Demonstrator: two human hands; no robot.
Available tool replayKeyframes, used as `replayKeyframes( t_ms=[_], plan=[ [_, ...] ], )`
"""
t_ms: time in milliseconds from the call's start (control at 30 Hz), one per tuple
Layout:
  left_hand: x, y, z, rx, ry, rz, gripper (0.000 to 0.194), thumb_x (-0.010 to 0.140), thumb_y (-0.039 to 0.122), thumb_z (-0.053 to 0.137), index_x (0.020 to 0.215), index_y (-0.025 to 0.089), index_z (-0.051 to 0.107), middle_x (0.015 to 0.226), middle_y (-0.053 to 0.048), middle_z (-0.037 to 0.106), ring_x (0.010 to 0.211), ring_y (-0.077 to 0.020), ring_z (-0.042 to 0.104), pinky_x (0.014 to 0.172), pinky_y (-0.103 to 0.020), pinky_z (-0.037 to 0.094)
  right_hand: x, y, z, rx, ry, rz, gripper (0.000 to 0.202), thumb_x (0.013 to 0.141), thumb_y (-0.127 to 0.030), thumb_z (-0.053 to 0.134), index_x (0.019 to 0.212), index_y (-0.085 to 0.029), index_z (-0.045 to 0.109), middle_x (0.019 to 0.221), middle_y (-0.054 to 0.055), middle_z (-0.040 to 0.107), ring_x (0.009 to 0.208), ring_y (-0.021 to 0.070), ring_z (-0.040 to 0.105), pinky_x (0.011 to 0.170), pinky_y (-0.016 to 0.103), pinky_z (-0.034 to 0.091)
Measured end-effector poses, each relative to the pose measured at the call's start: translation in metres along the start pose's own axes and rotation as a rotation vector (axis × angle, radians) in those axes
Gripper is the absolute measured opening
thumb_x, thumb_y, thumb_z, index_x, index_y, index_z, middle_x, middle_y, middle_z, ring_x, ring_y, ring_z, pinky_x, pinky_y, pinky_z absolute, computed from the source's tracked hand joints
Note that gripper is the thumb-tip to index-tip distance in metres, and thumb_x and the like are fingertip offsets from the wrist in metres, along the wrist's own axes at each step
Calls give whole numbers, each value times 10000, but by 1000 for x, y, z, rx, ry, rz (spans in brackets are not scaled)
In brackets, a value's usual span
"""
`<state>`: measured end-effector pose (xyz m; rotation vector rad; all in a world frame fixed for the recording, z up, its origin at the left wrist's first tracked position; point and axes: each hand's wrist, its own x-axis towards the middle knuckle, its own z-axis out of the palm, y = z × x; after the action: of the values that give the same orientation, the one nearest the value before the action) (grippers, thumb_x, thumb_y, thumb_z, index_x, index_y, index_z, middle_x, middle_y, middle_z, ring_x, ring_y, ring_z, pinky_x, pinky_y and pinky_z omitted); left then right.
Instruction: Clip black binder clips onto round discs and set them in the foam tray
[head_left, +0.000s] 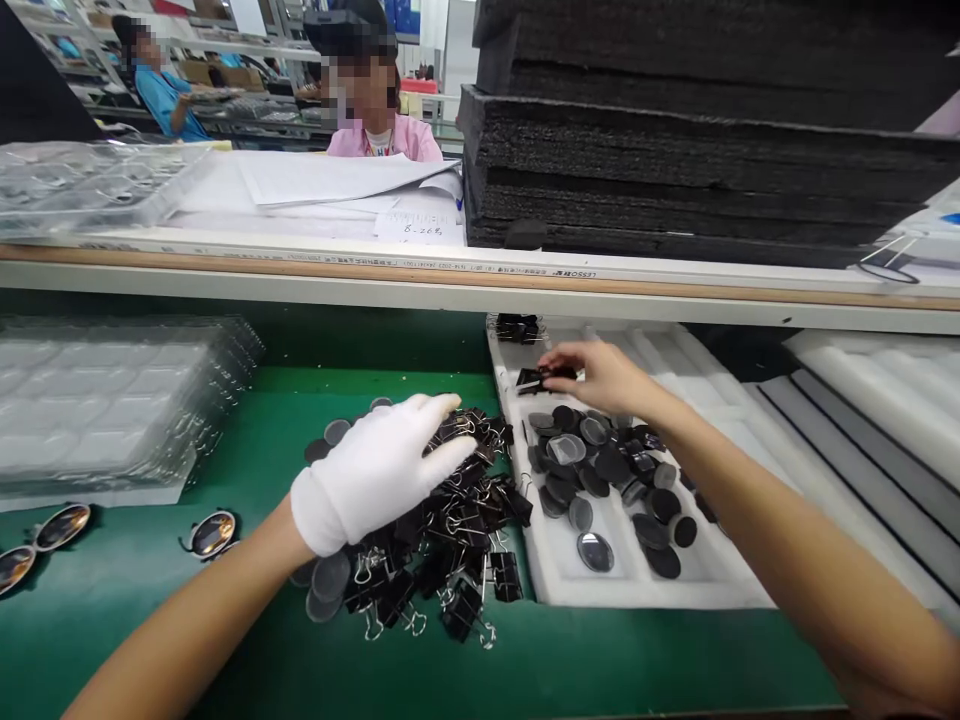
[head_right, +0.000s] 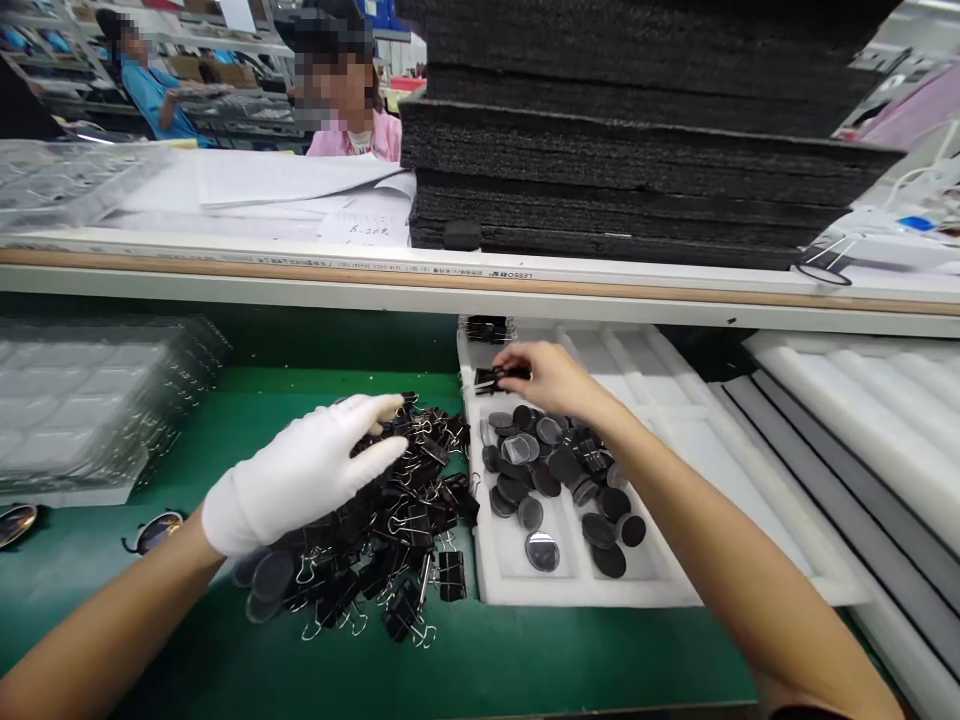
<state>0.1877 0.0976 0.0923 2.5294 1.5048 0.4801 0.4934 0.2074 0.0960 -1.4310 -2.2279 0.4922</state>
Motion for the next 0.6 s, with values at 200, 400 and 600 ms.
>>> replayKeyframes(
  t_ms=[200,400,600],
  plan=[
    [1,-8,-6,53,-14,61,467,1024,538,395,1316,249,616,1261,-83,702,1083,-287,701,882,-403,542,80,70,12,-35,123,103,248,790,-201,698,1032,-164,737,1092,124,767,1050,290,709,974,417,550],
    [2,-7,-8,-8,11,65,410,1032,507,401,1271,273,639,1271,-58,699,1101,-268,697,923,-401,543,93,90,30,-17,117,64,225,803,-228,698,1019,-190,743,1072,93,778,1052,273,707,956,380,550],
    [4,-7,-5,5,-16,57,408,1028,510,404,1254,272,645,1243,-48,710,1082,-264,702,904,-396,548,93,95,33,-59,158,30,304,834,-310,676,1096,-172,749,1158,101,769,1097,288,706,988,405,552]
  ],
)
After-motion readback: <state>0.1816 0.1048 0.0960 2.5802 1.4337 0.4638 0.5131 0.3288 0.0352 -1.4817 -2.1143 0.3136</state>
